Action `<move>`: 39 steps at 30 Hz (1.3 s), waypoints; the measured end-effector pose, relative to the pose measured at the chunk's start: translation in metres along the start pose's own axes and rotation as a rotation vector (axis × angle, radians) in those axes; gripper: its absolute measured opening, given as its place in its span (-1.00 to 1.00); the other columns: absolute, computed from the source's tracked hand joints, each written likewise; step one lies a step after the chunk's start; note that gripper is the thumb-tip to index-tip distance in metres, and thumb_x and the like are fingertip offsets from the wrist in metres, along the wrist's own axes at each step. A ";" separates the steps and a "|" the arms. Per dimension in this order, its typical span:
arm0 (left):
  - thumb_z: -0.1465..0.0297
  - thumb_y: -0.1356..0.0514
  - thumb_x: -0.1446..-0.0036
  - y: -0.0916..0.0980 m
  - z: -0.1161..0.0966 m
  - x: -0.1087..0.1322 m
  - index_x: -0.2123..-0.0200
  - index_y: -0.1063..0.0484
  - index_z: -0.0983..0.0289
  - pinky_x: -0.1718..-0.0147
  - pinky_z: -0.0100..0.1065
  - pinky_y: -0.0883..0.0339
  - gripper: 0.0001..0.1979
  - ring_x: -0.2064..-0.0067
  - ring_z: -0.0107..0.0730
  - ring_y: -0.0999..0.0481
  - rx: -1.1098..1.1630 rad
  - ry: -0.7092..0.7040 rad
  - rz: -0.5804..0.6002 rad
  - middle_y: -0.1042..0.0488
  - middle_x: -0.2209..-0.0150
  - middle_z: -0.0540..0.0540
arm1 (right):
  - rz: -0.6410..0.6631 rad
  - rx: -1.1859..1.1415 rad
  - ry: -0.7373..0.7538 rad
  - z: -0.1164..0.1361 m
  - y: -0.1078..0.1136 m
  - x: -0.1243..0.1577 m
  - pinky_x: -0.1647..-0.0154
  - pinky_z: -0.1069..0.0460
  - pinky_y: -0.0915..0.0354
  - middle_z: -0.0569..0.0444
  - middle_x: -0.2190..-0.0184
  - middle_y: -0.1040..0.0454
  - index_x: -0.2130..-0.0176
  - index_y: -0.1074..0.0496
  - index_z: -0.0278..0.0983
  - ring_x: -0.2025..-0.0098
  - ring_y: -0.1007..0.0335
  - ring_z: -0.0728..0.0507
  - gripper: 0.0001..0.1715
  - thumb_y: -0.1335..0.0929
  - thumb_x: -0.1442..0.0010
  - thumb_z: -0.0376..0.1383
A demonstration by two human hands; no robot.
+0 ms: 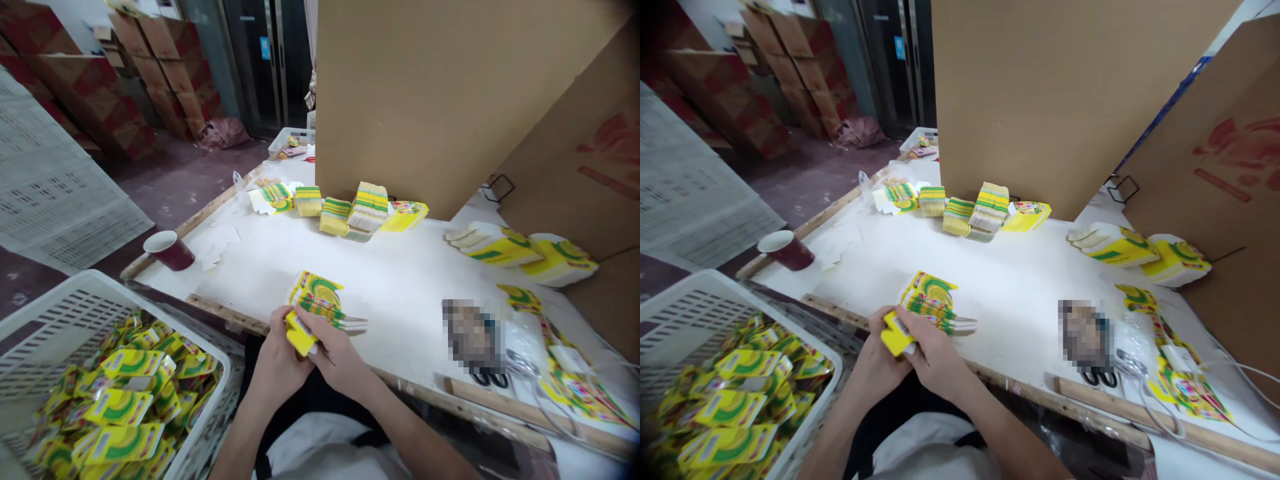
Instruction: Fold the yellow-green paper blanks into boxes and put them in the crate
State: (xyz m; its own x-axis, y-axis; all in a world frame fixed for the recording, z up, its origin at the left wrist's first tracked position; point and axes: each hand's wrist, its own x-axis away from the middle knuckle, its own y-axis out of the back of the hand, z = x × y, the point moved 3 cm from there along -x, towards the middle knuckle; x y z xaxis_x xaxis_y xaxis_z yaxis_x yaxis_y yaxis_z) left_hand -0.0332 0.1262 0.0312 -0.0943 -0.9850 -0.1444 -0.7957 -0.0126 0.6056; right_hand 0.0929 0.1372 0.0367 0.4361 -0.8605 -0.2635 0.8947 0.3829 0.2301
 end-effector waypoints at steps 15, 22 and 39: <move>0.36 -0.26 0.09 0.032 -0.007 -0.002 0.08 -0.33 0.21 0.13 -0.28 -0.37 -0.57 0.14 -0.24 -0.50 -0.220 -0.180 -0.052 -0.49 0.16 0.09 | 0.121 0.285 0.113 0.003 0.036 -0.005 -0.12 -0.08 -0.22 -0.05 -0.05 -0.37 0.17 -0.53 -0.21 -0.13 -0.27 -0.15 -0.63 -0.25 -0.15 -0.51; 0.37 -0.26 0.10 0.031 -0.011 -0.005 0.05 -0.32 0.21 0.10 -0.28 -0.37 -0.53 0.13 -0.25 -0.50 -0.195 -0.190 -0.069 -0.49 0.15 0.09 | 0.063 0.367 0.086 0.002 0.034 -0.003 -0.19 -0.16 -0.12 -0.15 -0.18 -0.21 -0.03 -0.39 -0.23 -0.26 -0.07 -0.22 -0.48 -0.29 -0.08 -0.53; 0.35 -0.30 0.13 0.025 -0.005 -0.003 0.02 -0.28 0.22 0.04 -0.16 -0.32 -0.46 0.06 -0.19 -0.43 -0.023 -0.042 -0.115 -0.41 0.10 0.14 | -0.029 0.371 0.108 -0.005 0.025 0.001 -0.16 -0.14 -0.17 -0.13 -0.17 -0.22 -0.02 -0.38 -0.22 -0.26 -0.07 -0.20 -0.45 -0.24 -0.06 -0.55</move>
State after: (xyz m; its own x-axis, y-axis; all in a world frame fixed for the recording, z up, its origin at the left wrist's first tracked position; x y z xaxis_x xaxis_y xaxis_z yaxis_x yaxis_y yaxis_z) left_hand -0.0501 0.1281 0.0504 -0.0287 -0.9687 -0.2466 -0.7888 -0.1296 0.6008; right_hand 0.1160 0.1479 0.0378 0.4368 -0.8212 -0.3672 0.8191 0.1943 0.5397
